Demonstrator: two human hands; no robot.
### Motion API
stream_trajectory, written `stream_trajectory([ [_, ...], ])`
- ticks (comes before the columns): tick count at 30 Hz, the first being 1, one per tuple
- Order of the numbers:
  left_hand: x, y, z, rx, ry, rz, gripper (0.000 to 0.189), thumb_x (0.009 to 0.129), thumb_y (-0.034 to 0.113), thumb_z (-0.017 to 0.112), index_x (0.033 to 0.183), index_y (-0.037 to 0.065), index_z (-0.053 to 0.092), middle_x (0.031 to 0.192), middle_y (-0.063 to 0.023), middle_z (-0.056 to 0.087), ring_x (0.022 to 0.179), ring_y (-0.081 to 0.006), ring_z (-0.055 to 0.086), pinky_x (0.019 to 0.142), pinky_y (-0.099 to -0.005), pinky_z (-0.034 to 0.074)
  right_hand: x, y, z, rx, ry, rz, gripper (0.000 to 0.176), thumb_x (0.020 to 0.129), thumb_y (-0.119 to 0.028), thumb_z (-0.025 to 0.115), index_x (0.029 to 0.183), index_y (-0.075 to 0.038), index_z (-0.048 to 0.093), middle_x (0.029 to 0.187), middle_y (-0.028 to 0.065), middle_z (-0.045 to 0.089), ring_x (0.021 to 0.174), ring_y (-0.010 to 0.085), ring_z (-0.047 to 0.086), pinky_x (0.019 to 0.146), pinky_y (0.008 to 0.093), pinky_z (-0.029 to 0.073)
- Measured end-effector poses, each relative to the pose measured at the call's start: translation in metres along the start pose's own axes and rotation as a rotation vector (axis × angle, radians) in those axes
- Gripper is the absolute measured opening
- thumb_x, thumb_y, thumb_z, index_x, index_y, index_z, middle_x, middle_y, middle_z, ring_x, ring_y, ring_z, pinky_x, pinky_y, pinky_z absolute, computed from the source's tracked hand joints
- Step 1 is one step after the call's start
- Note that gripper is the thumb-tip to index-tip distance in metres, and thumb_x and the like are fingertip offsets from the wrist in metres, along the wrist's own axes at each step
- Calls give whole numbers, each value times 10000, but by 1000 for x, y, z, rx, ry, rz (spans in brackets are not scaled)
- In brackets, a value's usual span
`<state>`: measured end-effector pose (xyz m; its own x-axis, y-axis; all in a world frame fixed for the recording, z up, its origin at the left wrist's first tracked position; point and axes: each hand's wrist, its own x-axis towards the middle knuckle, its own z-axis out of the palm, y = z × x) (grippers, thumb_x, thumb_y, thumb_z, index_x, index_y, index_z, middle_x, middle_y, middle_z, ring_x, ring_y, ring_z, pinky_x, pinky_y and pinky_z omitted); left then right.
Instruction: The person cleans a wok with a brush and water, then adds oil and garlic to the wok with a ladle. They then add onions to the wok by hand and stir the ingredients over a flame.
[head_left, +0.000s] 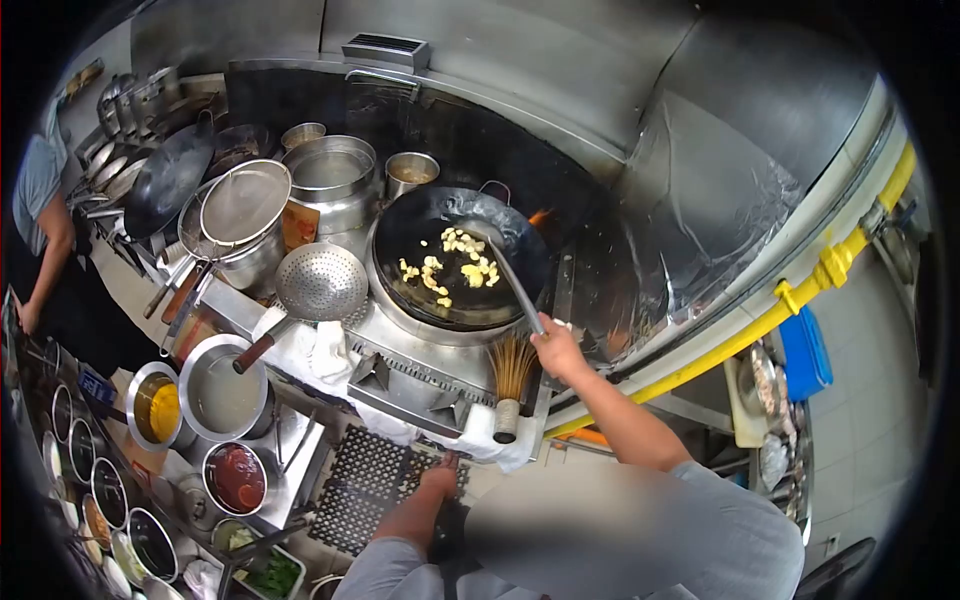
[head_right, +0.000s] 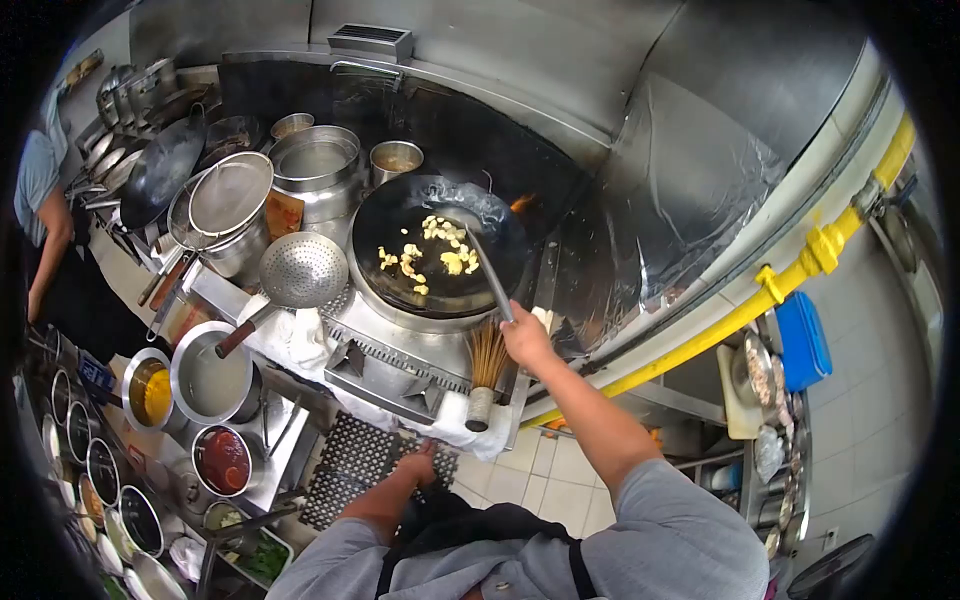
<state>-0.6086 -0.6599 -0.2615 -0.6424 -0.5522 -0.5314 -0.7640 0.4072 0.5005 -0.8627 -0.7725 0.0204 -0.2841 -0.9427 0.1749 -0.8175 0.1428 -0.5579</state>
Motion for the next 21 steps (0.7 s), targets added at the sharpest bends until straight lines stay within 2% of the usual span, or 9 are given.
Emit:
stream_trajectory([
  [3,-11,3,0,-8,-22,-38,876,741,199,603,1477,95,140,1548,-105,93,1297,-364,387,1038,-384,383,-29,-37,-45,71,-291,335,478,864,-223,588,1303,-60,496,1168,206,597,1082,305,582,934,346,433],
  [4,-14,1,6,-49,51,-15,875,734,212,617,1472,94,164,1543,-117,105,1288,-373,396,1037,-391,384,-38,-40,-73,-48,-395,303,477,858,-218,592,1300,-62,501,1215,213,569,1126,314,558,956,346,423],
  [6,-25,-11,16,-116,156,13,852,728,252,636,1454,78,225,1531,-155,131,1267,-368,424,1032,-405,387,-81,-12,-92,-112,-244,11,488,841,-203,601,1304,-85,501,1197,208,580,1118,333,559,959,361,424],
  [10,-57,-30,14,-162,63,-50,836,733,281,634,1442,62,249,1527,-167,131,1259,-350,436,1030,-410,387,-77,6,-98,-139,-307,-88,485,832,-194,598,1301,-111,504,1138,224,597,1087,366,566,940,378,439],
  [14,-78,-40,-31,-216,36,-98,643,709,289,637,1277,22,493,1331,-224,468,1187,-323,512,980,-381,431,3,-16,-81,17,-334,104,479,860,-181,573,1310,-48,480,1170,220,593,1087,328,580,933,343,435],
  [16,-125,-19,-86,-334,41,-251,661,703,317,654,1279,29,502,1246,-230,540,1132,-341,549,970,-390,437,22,-16,-56,135,-287,191,477,865,-176,574,1308,-28,480,1182,221,591,1099,306,582,940,328,426],
  [17,-115,-49,-53,-342,243,-316,694,685,342,674,1287,42,505,1179,-233,583,1103,-350,566,953,-391,448,30,-4,-36,150,-269,197,476,865,-174,575,1307,-26,481,1183,223,591,1099,298,584,939,323,425],
  [20,-156,-56,-58,-455,312,-449,750,668,366,703,1305,34,489,1162,-250,587,1082,-346,581,938,-387,453,19,8,-14,219,-232,154,475,870,-180,572,1304,-13,479,1216,253,559,1150,260,558,946,307,415],
  [21,-166,-63,-51,-450,418,-410,753,671,349,711,1305,15,481,1171,-245,584,1091,-338,579,945,-377,446,5,-12,-39,325,-341,321,476,869,-176,576,1303,-6,478,1144,242,595,1086,242,586,909,304,435],
])
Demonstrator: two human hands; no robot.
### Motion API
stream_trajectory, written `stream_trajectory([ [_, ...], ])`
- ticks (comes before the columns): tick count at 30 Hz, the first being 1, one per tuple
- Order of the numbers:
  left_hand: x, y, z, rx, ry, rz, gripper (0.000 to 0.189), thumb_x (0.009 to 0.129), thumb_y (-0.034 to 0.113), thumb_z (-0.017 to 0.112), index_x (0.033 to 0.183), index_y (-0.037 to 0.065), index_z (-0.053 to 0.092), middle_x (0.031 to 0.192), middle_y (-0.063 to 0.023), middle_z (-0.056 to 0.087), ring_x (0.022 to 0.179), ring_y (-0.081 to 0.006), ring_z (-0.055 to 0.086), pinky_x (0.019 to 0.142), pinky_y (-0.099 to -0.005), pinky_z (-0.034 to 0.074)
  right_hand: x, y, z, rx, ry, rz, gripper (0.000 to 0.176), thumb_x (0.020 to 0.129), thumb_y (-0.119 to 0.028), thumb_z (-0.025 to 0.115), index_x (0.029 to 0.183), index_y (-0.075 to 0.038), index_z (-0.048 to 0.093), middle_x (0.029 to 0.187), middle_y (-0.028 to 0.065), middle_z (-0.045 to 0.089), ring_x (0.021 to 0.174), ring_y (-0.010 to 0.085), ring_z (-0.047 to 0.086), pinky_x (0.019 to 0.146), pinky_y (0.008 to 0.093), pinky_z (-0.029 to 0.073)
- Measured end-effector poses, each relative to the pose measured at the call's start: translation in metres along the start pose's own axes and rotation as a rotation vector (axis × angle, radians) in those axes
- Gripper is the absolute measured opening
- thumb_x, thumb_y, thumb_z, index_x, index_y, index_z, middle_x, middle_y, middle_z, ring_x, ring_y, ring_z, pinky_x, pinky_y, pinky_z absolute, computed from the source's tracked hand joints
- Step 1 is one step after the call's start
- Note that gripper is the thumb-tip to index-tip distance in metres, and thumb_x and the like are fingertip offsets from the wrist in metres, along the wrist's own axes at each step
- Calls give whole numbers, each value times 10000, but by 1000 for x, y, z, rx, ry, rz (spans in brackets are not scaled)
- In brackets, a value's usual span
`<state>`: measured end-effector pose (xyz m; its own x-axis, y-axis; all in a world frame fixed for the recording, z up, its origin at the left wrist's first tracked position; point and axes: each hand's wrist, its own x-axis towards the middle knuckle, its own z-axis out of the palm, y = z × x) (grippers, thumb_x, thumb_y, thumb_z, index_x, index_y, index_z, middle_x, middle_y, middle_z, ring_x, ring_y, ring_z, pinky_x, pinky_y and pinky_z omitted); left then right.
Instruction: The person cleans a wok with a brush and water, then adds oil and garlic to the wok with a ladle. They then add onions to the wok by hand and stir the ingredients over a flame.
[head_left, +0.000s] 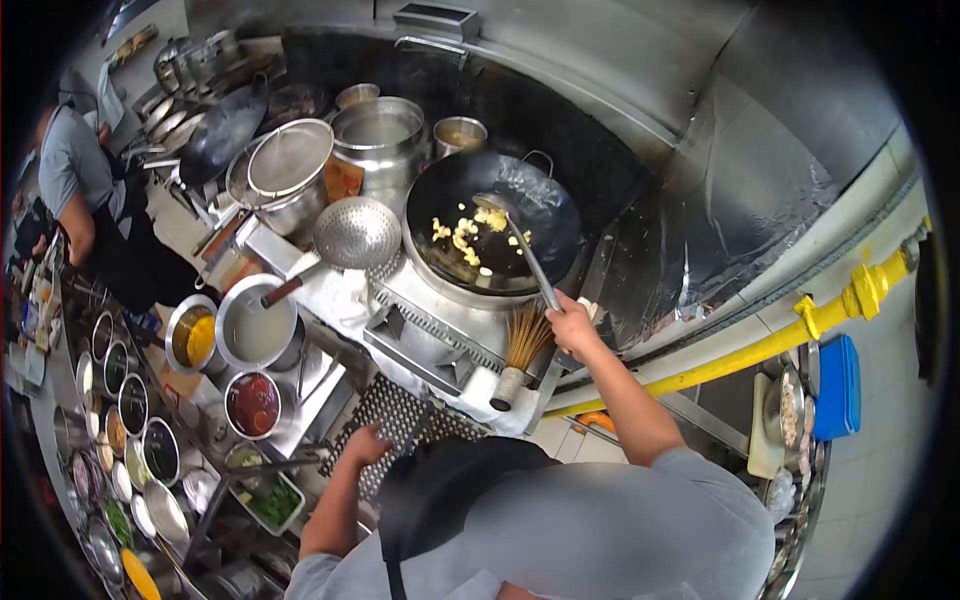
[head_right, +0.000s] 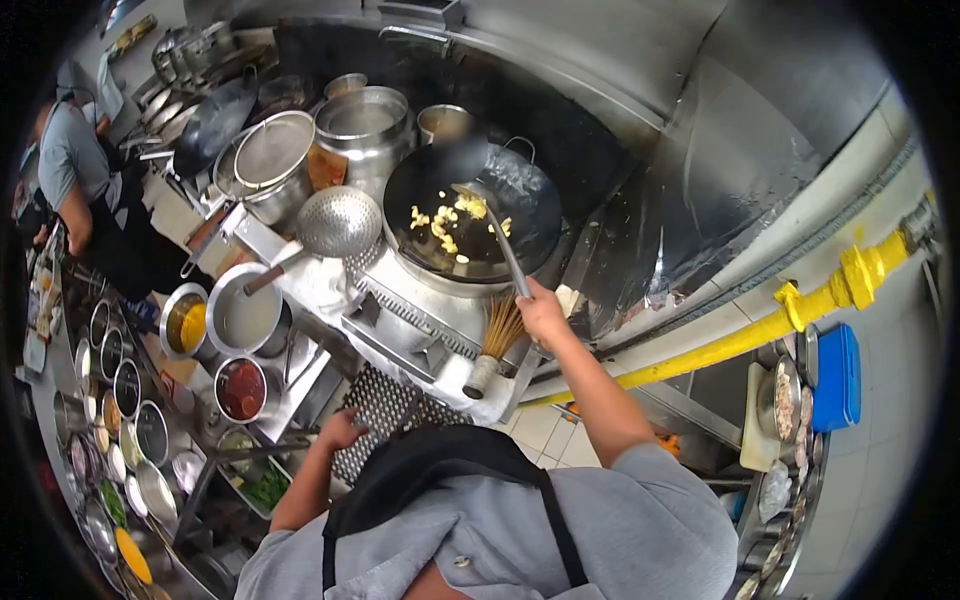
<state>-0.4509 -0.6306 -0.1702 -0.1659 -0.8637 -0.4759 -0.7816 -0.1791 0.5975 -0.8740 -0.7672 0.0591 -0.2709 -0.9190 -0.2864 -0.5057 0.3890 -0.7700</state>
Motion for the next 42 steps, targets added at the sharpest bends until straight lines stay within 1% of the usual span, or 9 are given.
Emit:
stream_trajectory([
  [5,-60,13,-38,-417,127,-98,705,716,278,695,1306,-29,462,1169,-256,588,1096,-321,581,931,-357,445,-60,42,-20,107,-137,-96,498,888,-123,570,1366,-82,437,650,-5,498,460,86,419,403,253,359],
  [13,-12,87,-130,-406,0,136,643,748,215,680,1304,-26,463,1240,-228,557,1146,-305,551,964,-356,423,6,-28,18,297,-91,136,513,903,-93,549,1394,-113,403,582,-14,453,386,75,364,332,268,301],
  [17,20,98,-173,-426,-87,273,621,760,145,677,1313,-29,454,1280,-183,539,1173,-245,528,980,-330,419,68,7,75,45,160,-119,515,868,-137,576,1318,61,423,1287,219,527,1159,253,542,976,278,379],
  [21,44,76,-197,-402,-119,373,611,773,141,677,1316,-25,451,1291,-169,531,1184,-229,517,989,-321,408,12,2,69,-294,6,-282,509,872,-142,575,1350,-45,431,1317,207,496,1232,303,482,1010,305,366],
  [31,67,43,-243,-428,-225,336,618,738,172,707,1286,-13,489,1237,-179,569,1166,-260,533,997,-333,396,-184,-107,6,-34,-38,627,499,873,-104,590,1341,-25,436,1286,176,540,1203,250,516,994,308,381],
  [35,76,77,-246,-389,-187,448,594,735,143,712,1268,-17,506,1218,-172,582,1152,-244,540,986,-338,405,-126,-27,50,-399,41,-37,475,881,-128,577,1326,-20,450,1325,195,498,1252,289,465,1033,325,341],
  [38,69,105,-250,-237,-97,619,586,735,224,695,1254,10,526,1243,-200,559,1155,-288,541,985,-342,403,-58,-5,57,-543,209,-399,493,904,-152,549,1364,-41,410,1084,177,634,958,279,640,815,340,505],
  [40,56,110,-256,-298,-119,604,580,740,219,698,1254,11,526,1247,-196,558,1158,-283,539,983,-342,404,-55,-55,44,290,79,302,518,923,-159,524,1407,-85,352,720,68,578,504,185,552,440,302,457],
  [42,51,113,-254,-367,-150,609,574,746,213,701,1254,12,527,1251,-193,557,1162,-279,537,982,-341,405,-42,-50,56,338,168,262,526,929,-157,517,1417,-104,330,647,21,485,431,133,429,369,275,360],
])
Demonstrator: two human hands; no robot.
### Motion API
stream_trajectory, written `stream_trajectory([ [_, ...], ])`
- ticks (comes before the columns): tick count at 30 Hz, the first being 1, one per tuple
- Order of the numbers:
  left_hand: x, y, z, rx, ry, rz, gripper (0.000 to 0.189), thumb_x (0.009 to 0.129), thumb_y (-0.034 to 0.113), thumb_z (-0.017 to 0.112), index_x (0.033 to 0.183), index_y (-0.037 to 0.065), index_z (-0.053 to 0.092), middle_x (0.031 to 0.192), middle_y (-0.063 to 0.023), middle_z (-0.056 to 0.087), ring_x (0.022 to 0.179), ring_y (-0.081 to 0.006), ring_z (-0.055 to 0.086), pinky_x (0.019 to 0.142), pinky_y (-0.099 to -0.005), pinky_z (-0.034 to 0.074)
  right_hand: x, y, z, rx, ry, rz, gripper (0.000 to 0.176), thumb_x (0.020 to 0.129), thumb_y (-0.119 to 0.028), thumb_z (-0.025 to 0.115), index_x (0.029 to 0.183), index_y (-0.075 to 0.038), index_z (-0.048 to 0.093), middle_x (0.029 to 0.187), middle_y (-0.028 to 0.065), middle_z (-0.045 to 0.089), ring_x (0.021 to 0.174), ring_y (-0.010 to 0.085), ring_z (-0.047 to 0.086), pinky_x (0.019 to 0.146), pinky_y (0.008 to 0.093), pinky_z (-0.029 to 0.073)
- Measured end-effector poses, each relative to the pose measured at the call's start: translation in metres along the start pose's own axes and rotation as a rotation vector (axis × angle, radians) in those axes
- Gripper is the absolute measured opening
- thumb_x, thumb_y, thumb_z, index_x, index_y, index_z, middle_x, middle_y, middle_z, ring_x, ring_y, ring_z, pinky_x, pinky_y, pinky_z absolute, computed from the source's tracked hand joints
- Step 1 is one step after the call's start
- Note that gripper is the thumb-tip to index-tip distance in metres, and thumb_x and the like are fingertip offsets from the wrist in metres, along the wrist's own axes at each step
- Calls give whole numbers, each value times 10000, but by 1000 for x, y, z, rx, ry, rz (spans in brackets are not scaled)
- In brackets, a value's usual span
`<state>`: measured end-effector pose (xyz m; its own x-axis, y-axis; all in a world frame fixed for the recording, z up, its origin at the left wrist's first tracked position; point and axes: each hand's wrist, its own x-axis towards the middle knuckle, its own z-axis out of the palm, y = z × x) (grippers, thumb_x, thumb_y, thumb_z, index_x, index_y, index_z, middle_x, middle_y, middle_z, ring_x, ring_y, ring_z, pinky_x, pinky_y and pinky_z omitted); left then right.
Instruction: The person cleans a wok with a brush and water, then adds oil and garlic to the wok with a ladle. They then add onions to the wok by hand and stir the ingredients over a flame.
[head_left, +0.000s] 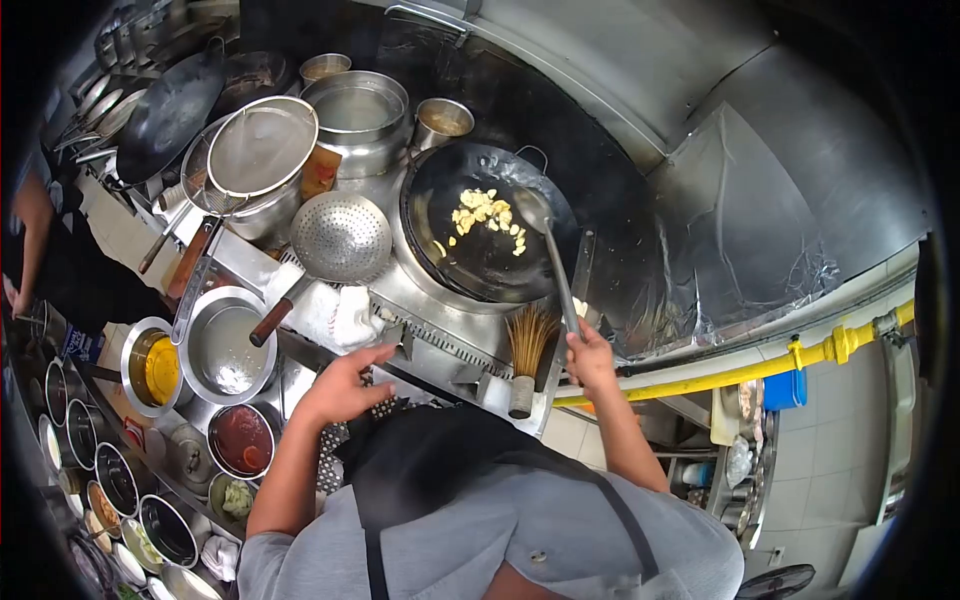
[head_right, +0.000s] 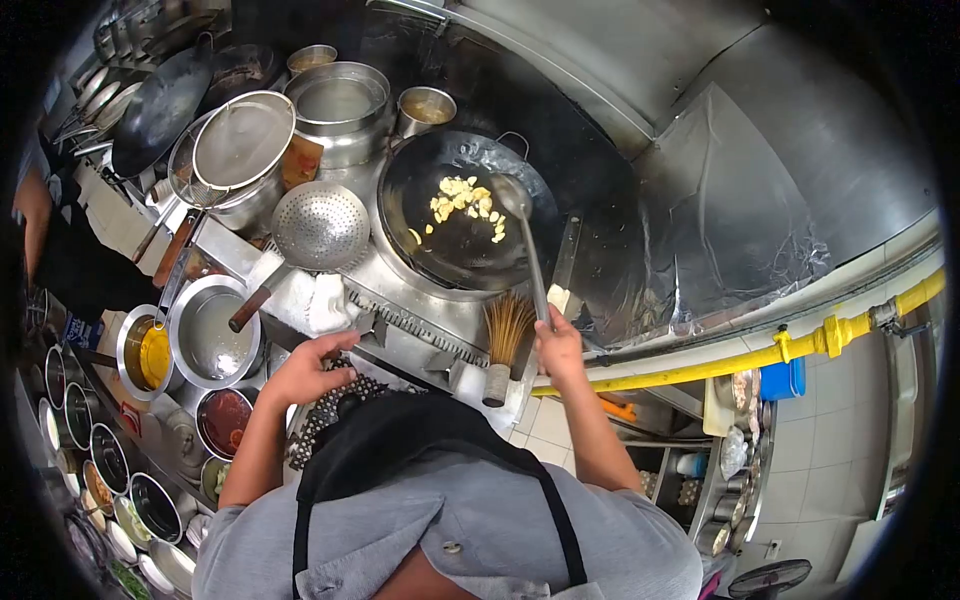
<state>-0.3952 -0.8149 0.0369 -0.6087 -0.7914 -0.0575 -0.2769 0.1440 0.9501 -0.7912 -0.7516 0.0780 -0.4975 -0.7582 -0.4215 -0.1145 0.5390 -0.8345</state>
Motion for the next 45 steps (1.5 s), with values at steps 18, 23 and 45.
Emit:
stream_trajectory([
  [18,-25,6,31,-87,79,-222,599,748,143,704,1291,1,493,1245,-169,566,1158,-245,539,978,-335,414,48,43,15,-307,-74,-398,516,892,-157,580,1383,-122,423,626,-3,486,427,73,412,370,272,353],
  [23,-18,17,29,-158,18,-152,585,758,102,706,1297,19,493,1232,-114,574,1145,-204,527,982,-332,397,90,-4,14,-202,-5,-163,505,899,-167,561,1379,-103,418,853,80,644,632,161,595,604,281,485],
  [45,-11,7,29,74,0,55,596,783,184,699,1320,58,473,1327,-124,516,1188,-239,509,955,-347,431,71,-35,17,-16,-60,-208,394,891,-101,539,1282,-129,503,535,-38,377,362,70,339,300,256,249],
])
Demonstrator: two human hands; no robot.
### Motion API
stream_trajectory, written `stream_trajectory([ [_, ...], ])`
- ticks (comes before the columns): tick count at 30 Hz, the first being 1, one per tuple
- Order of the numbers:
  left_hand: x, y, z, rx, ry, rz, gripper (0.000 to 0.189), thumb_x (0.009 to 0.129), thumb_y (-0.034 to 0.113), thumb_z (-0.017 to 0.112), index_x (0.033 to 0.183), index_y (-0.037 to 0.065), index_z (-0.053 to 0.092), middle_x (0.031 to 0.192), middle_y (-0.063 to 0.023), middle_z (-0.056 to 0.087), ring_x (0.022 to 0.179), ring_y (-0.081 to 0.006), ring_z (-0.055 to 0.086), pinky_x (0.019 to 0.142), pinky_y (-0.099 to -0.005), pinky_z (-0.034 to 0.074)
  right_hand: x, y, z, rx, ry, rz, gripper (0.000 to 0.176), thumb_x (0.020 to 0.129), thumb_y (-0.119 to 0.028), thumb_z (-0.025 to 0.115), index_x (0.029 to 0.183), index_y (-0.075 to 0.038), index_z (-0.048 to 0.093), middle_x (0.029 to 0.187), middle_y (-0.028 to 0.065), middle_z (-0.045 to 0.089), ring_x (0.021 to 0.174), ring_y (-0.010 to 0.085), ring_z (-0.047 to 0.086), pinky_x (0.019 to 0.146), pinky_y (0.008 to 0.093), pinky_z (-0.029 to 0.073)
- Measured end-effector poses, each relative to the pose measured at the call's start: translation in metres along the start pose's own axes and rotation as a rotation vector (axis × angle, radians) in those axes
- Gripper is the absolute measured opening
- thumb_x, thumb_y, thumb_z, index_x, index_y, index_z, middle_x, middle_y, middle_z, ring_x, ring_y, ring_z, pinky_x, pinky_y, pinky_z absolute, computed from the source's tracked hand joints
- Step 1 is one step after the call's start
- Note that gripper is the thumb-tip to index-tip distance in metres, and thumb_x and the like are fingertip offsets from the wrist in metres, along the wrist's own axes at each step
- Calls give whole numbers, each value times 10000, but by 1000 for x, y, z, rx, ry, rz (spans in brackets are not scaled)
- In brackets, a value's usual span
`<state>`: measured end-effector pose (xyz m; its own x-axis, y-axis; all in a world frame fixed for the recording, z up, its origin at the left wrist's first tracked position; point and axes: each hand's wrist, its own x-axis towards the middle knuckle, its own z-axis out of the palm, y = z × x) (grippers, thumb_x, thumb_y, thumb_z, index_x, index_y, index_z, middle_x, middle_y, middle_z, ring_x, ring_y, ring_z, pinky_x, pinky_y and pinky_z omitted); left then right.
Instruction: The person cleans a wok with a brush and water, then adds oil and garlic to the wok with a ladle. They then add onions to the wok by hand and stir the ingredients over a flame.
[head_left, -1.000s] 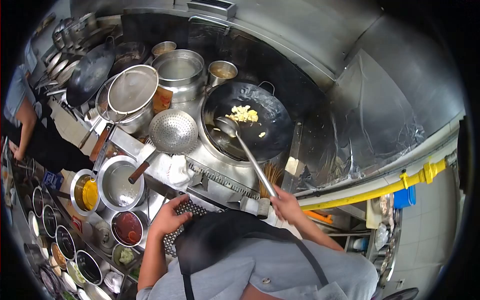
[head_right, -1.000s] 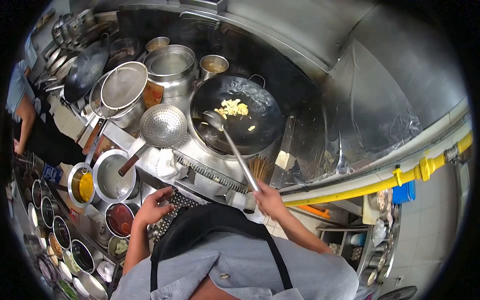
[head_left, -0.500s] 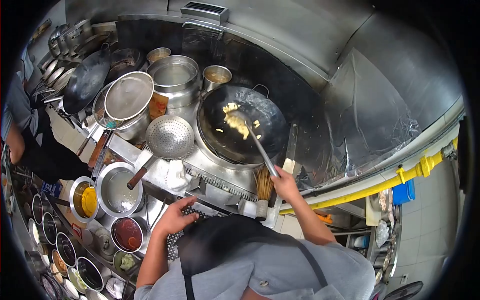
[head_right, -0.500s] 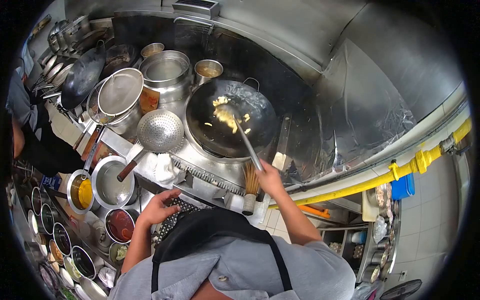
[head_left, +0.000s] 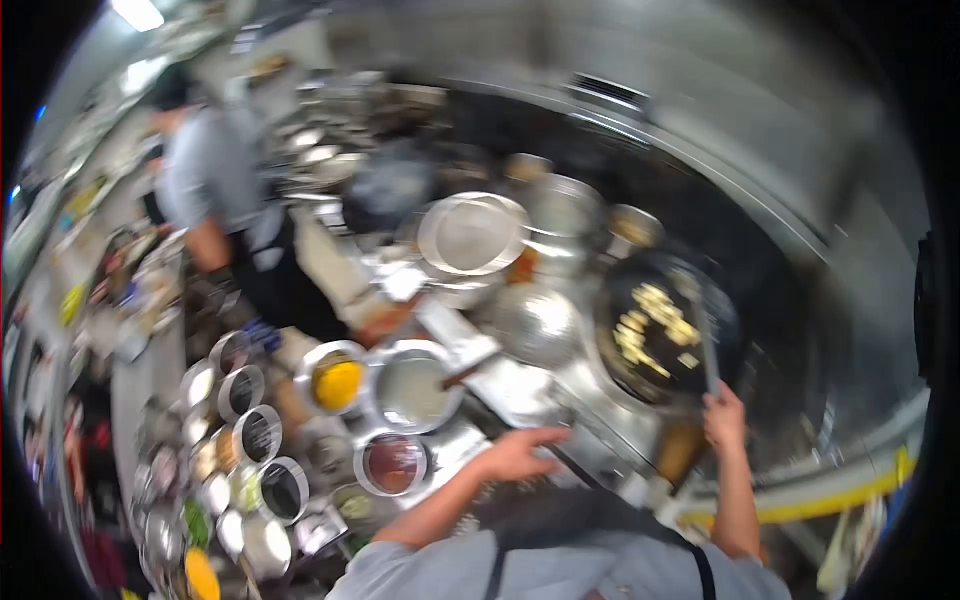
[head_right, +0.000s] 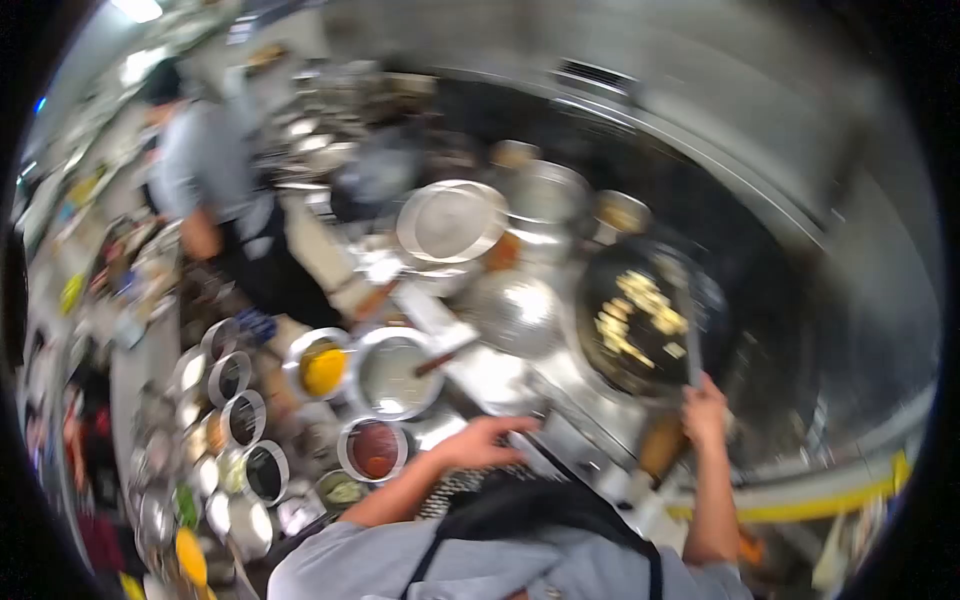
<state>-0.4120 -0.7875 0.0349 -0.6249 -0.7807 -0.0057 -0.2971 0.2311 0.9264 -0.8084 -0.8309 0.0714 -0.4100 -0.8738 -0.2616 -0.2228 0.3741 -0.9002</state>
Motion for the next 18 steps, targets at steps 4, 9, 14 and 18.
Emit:
stream_trajectory([
  [4,-6,30,7,-17,13,-124,603,784,177,668,1329,33,455,1346,-148,489,1211,-263,491,979,-360,410,40,36,25,81,21,-80,497,884,-62,489,1375,-66,415,579,-7,414,400,94,376,351,285,316],
  [9,-27,21,17,33,22,-213,616,790,185,656,1334,2,434,1317,-183,503,1199,-267,500,1001,-356,392,22,104,9,-269,-125,-340,506,839,10,500,1342,-8,447,822,54,565,660,101,506,593,244,425],
  [14,-57,19,21,-43,88,-310,622,815,181,648,1362,12,403,1311,-166,514,1206,-237,501,1022,-334,373,-75,82,-56,-91,-307,25,488,845,17,492,1330,-28,463,721,40,512,527,96,455,472,248,373],
  [18,-57,16,27,-42,128,-343,623,818,192,652,1364,22,405,1320,-151,513,1214,-223,494,1020,-327,371,-71,62,-51,-86,-245,-17,509,855,-2,492,1357,-46,428,582,-10,443,372,74,381,324,248,301],
])
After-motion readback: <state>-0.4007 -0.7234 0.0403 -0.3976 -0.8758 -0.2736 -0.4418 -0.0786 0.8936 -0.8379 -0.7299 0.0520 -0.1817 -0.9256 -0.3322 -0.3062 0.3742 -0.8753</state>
